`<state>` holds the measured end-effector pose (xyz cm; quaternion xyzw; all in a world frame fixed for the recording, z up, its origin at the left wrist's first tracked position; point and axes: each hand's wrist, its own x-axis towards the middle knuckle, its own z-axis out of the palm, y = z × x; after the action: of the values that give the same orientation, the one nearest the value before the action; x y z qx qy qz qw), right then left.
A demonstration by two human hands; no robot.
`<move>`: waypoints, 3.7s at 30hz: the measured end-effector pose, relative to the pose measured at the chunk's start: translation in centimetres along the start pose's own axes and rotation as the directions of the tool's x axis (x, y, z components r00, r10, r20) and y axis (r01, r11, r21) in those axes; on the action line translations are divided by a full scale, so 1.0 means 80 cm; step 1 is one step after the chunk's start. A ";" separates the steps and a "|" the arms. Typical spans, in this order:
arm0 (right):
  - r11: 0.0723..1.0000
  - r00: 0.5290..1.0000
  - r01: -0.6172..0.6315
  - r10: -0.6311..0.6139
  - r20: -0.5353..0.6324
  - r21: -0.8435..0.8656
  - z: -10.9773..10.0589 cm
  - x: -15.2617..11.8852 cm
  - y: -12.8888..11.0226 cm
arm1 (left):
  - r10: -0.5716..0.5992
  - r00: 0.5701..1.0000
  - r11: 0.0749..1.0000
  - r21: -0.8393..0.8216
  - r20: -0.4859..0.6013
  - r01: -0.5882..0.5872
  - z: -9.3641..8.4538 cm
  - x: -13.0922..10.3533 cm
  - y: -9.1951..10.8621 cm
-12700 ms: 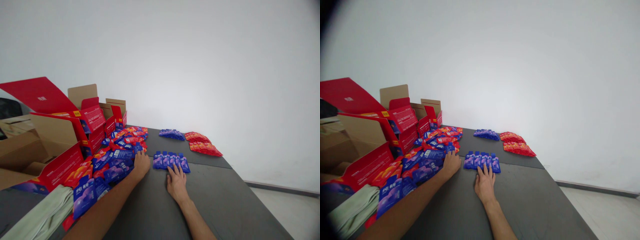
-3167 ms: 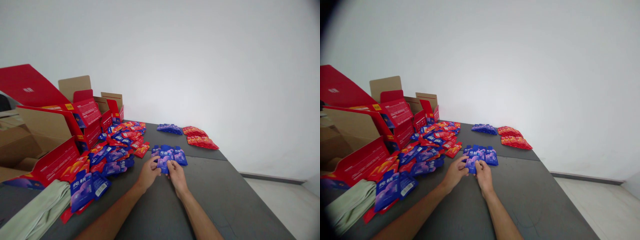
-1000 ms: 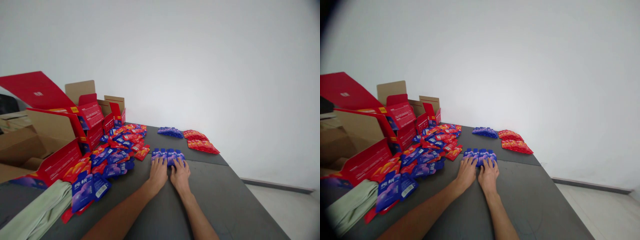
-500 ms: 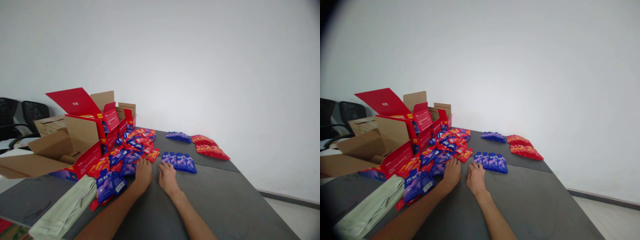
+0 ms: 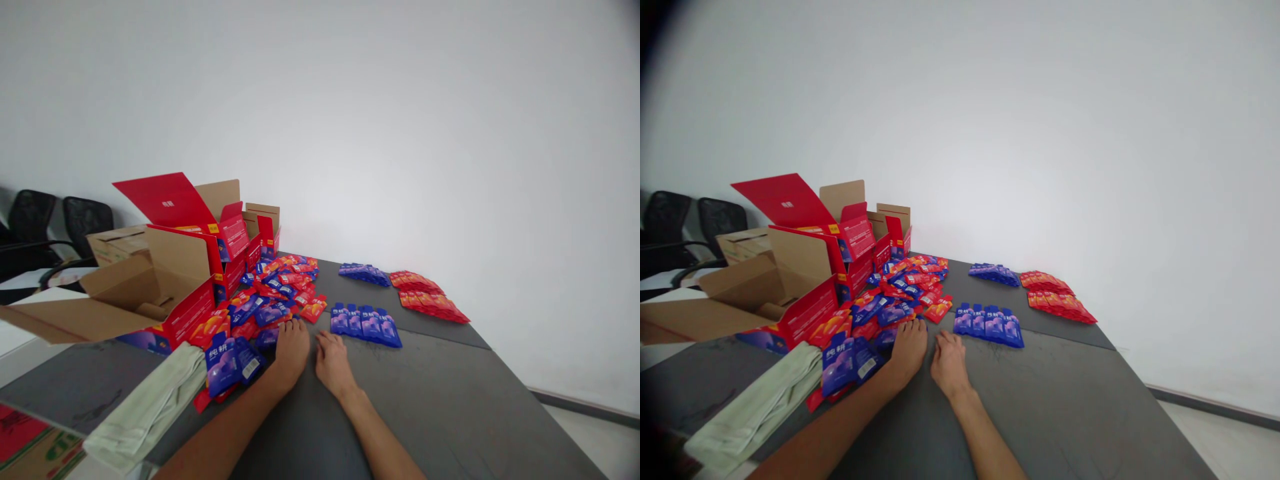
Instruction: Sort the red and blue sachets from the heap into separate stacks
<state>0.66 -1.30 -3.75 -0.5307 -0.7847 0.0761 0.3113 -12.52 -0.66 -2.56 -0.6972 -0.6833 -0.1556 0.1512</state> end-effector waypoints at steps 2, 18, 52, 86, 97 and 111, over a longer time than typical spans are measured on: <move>1.000 1.000 -0.005 0.005 -0.001 0.026 -0.002 0.000 0.003 | -0.022 1.000 1.000 0.003 -0.016 0.022 -0.006 0.002 0.006; 0.662 0.962 -0.271 0.220 0.165 0.699 -0.078 -0.008 0.044 | -0.153 0.987 0.402 -0.909 0.056 0.114 -0.011 0.051 0.080; 0.580 0.910 -0.396 0.355 0.217 0.712 -0.087 -0.030 0.070 | 0.043 0.927 -0.036 -0.927 0.372 0.373 0.010 0.023 0.088; 0.752 0.908 -0.313 0.416 -0.051 0.580 -0.071 -0.026 0.092 | -0.063 0.934 -0.151 -0.929 0.350 0.338 0.032 0.035 0.113; 0.916 0.883 -0.368 0.289 -0.370 -0.161 -0.076 -0.014 0.177 | -0.056 0.933 0.096 -0.928 0.355 0.359 0.059 0.092 0.146; 0.862 0.896 -0.441 0.409 -0.172 -0.249 -0.059 -0.017 0.178 | 0.096 0.985 0.712 -0.702 0.144 0.034 0.057 0.081 0.167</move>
<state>14.88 2.54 -6.99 -0.7328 -0.6320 0.0002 0.2523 0.98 6.85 -3.91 -0.7243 -0.5715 -0.3407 -0.1808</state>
